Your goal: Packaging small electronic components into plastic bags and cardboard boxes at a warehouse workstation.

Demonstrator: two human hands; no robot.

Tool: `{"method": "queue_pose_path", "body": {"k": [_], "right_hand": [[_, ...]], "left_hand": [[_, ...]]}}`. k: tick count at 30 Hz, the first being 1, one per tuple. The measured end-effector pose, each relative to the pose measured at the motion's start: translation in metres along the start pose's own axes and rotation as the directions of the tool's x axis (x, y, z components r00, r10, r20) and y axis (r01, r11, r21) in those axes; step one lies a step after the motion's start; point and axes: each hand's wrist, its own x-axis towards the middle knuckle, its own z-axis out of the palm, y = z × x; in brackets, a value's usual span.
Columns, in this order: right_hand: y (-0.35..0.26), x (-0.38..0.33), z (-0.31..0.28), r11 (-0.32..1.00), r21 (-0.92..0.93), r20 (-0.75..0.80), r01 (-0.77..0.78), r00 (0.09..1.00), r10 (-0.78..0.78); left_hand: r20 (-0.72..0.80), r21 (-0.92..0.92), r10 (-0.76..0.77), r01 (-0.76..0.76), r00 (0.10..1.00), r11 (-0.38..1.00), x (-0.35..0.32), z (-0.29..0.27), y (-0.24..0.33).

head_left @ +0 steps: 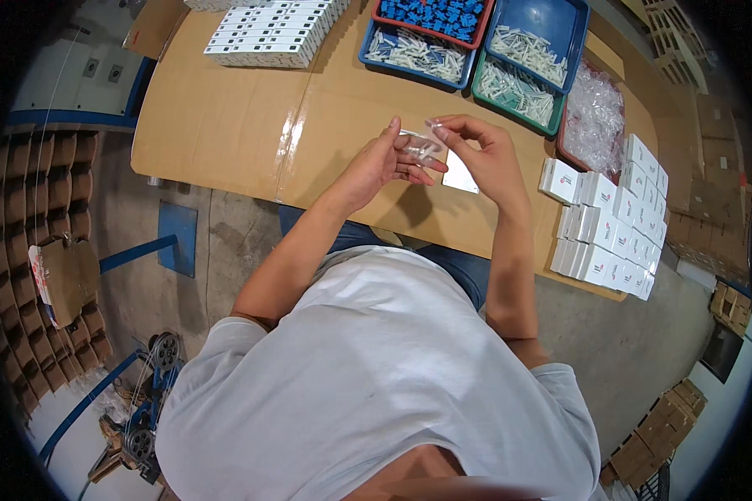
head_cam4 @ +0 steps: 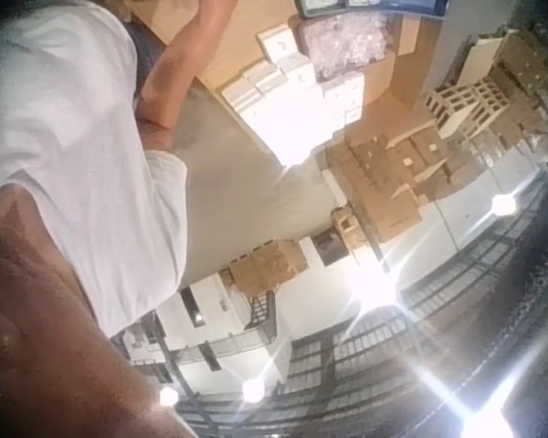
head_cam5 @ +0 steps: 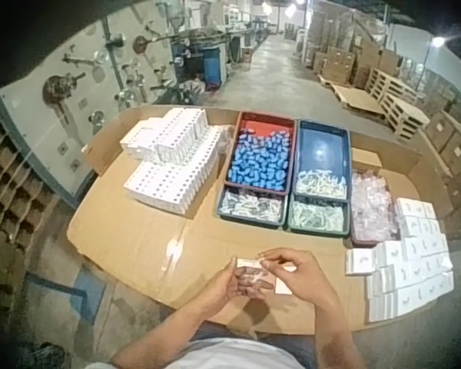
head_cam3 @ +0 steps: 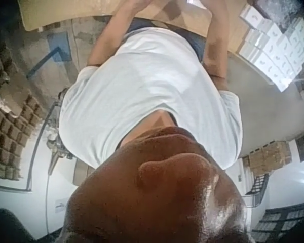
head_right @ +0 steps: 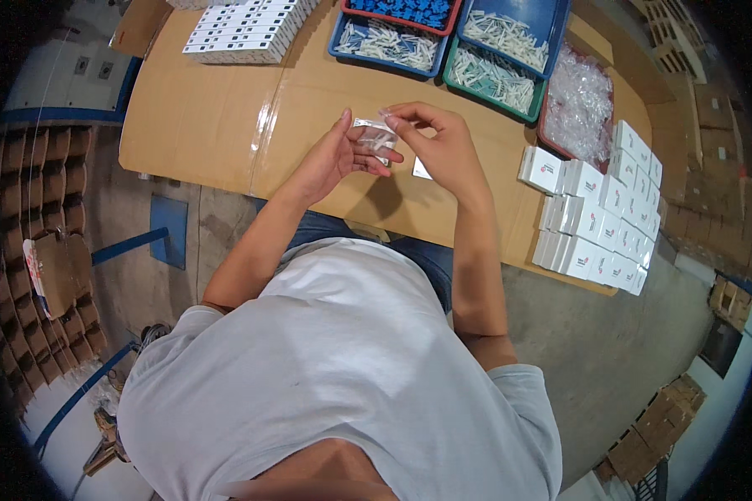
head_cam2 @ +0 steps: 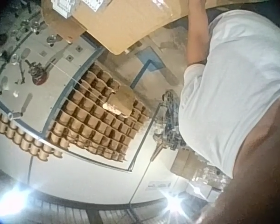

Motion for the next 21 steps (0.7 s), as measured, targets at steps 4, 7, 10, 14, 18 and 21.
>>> {"method": "queue_pose_path", "body": {"k": [4,7,10,14,18,21], "right_hand": [[0.0,0.003,-0.004,0.999,-0.03,-0.097,0.014,0.995,-0.017],[0.009,0.0,-0.004,0.996,0.072,-0.113,-0.061,0.991,0.069],[0.01,-0.001,-0.003,0.993,0.116,-0.154,-0.01,0.988,0.028],[0.016,-0.003,-0.001,0.976,0.211,-0.167,-0.056,0.982,0.092],[0.011,-0.004,-0.002,0.972,0.214,-0.154,-0.101,0.979,0.136],[0.012,-0.004,-0.001,0.973,0.214,-0.164,-0.091,0.978,0.128]], "left_hand": [[-0.02,0.013,0.072,-0.072,0.997,0.997,-0.002,0.003,0.004],[-0.058,0.046,0.116,-0.114,0.992,0.992,-0.005,0.002,0.0],[-0.093,0.168,0.147,-0.13,0.985,0.977,-0.001,0.005,0.001],[-0.145,0.191,0.193,-0.164,0.971,0.968,0.001,0.0,-0.008],[-0.222,0.225,0.243,-0.193,0.944,0.955,0.001,0.008,0.0],[-0.252,0.2,0.274,-0.227,0.928,0.953,0.002,0.005,-0.002]]}}
